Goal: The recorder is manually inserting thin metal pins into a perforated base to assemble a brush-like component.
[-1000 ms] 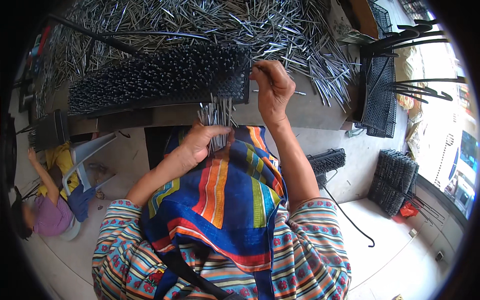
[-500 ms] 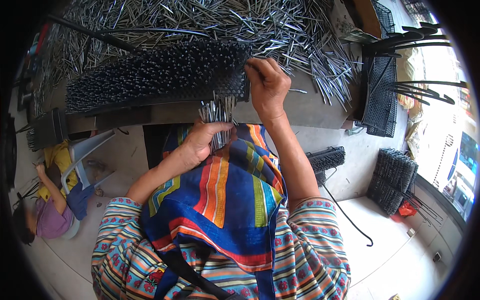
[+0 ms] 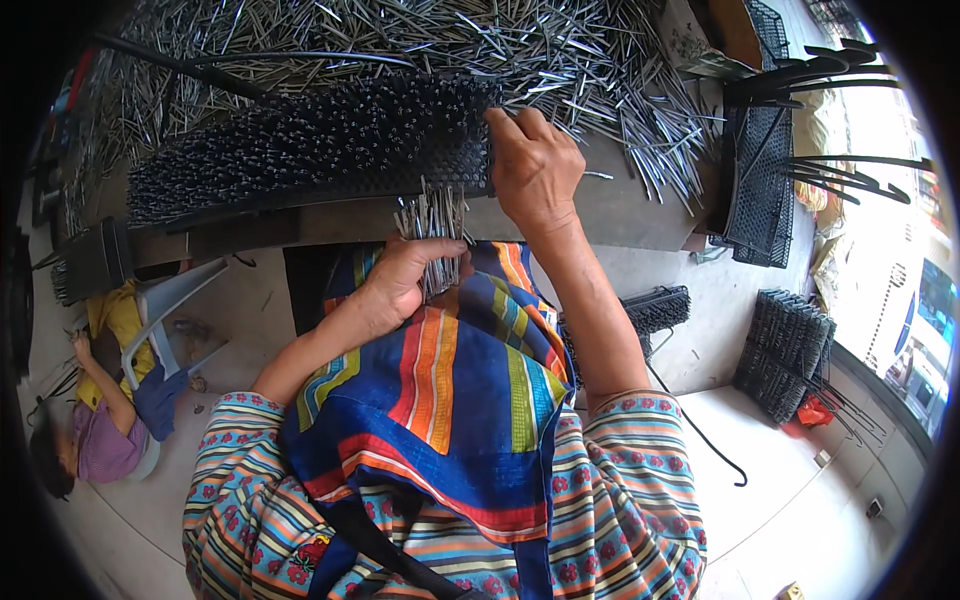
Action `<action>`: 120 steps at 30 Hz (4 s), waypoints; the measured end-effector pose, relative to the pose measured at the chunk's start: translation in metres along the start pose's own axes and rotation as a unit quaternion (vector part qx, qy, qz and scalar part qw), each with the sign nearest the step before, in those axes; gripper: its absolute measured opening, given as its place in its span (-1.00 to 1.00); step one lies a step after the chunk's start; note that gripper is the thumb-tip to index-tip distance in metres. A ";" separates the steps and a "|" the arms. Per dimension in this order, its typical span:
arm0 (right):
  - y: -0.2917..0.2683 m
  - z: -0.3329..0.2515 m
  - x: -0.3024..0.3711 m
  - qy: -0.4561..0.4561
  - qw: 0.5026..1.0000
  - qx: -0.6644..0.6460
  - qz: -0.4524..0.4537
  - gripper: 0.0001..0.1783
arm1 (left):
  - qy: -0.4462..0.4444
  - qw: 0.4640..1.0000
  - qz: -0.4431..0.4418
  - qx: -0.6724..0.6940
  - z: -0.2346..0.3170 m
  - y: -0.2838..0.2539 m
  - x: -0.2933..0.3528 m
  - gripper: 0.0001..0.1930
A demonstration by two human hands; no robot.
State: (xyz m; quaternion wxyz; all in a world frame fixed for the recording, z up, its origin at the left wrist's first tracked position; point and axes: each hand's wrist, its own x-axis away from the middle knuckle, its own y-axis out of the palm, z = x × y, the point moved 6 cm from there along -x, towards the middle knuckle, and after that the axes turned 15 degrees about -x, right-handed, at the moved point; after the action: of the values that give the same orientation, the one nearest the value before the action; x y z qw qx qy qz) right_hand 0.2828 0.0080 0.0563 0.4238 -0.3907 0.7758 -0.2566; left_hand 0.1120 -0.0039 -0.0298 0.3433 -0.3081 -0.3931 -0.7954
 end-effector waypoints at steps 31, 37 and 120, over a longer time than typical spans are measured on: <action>-0.003 -0.009 0.007 0.104 0.982 -0.158 0.028 -0.89 | 0.020 0.999 0.013 -0.029 -0.004 -0.007 0.001 -0.78; 0.038 0.006 0.062 0.419 0.742 -0.477 -0.215 -0.88 | 0.048 0.999 0.007 0.012 0.005 0.007 0.009 -0.80; 0.001 -0.013 0.008 0.112 0.897 -0.414 0.108 -0.91 | 0.050 0.996 0.019 0.069 -0.002 -0.022 0.012 -0.76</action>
State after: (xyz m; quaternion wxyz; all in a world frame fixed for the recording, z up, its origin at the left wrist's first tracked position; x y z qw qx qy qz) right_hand 0.2687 0.0033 0.0584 0.1595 -0.4136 0.8915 0.0931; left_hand 0.0871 0.0007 -0.0312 0.3984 -0.2506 -0.4234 -0.7741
